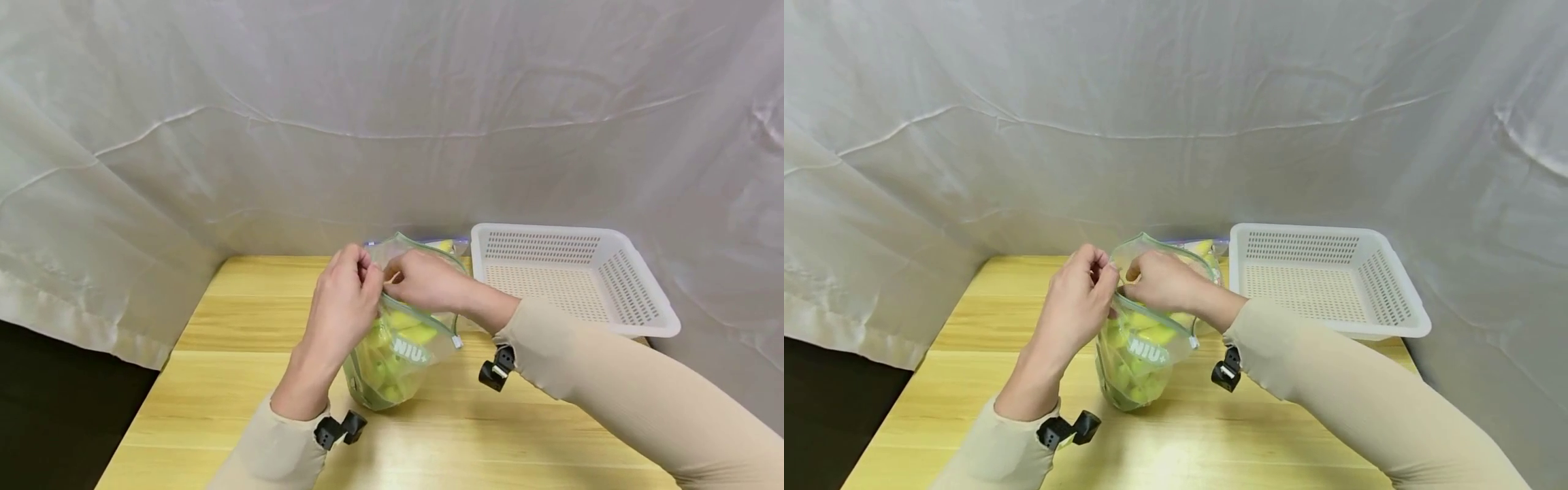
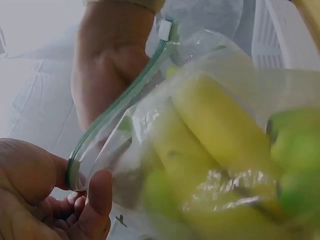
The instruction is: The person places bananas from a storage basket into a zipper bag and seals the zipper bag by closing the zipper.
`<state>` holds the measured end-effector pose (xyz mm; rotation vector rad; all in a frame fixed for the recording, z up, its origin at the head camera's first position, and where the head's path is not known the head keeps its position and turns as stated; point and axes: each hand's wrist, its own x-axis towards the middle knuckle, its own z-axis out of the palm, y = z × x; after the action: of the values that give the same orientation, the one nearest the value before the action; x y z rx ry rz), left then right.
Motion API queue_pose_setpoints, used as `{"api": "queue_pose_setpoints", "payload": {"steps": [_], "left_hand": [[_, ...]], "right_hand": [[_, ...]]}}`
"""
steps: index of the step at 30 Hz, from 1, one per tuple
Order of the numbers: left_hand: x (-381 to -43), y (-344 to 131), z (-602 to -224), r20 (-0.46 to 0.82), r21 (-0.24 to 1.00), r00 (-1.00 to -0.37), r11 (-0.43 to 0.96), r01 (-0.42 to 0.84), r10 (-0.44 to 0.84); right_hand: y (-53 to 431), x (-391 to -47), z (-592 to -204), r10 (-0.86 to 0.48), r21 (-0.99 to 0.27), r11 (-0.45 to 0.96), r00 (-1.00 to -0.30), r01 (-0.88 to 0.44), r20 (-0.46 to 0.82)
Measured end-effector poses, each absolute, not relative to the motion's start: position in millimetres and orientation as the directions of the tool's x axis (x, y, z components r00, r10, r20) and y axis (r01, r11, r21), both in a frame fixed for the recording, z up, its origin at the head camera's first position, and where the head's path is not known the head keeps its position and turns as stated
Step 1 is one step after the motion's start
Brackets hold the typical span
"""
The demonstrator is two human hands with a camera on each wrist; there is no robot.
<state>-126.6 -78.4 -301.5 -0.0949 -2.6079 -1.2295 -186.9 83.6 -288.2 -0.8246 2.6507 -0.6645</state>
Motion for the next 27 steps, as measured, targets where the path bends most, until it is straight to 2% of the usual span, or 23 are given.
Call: {"api": "queue_pose_setpoints", "payload": {"steps": [5, 10, 14, 17, 20, 24, 27], "left_hand": [[-128, -90, -304, 0.215, 0.756, -0.970, 0.648, 0.095, -0.110], [-128, -102, -307, 0.177, 0.766, -0.974, 0.641, 0.045, -0.142], [-128, -106, -307, 0.177, 0.766, -0.972, 0.642, 0.037, -0.155], [-124, -105, -306, 0.183, 0.755, -0.970, 0.655, 0.036, -0.157], [-118, -103, -303, 0.174, 0.755, -0.974, 0.655, 0.038, -0.144], [-114, -99, -300, 0.161, 0.767, -0.978, 0.641, 0.039, -0.133], [-117, -98, -303, 0.167, 0.762, -0.974, 0.647, 0.031, -0.151]], "right_hand": [[88, -179, -281, -0.549, -0.493, 0.732, -0.836, -0.470, -0.018], [113, -175, -273, -0.370, -0.407, 0.827, -0.920, -0.388, 0.125], [130, -176, -276, -0.293, -0.349, 0.887, -0.952, -0.304, 0.083], [136, -177, -279, -0.341, -0.403, 0.856, -0.940, -0.324, 0.033], [136, -181, -278, -0.373, -0.486, 0.794, -0.924, -0.365, 0.085], [135, -188, -278, -0.333, -0.544, 0.752, -0.927, -0.372, 0.173], [137, -188, -280, -0.306, -0.621, 0.719, -0.944, -0.312, 0.120]]}}
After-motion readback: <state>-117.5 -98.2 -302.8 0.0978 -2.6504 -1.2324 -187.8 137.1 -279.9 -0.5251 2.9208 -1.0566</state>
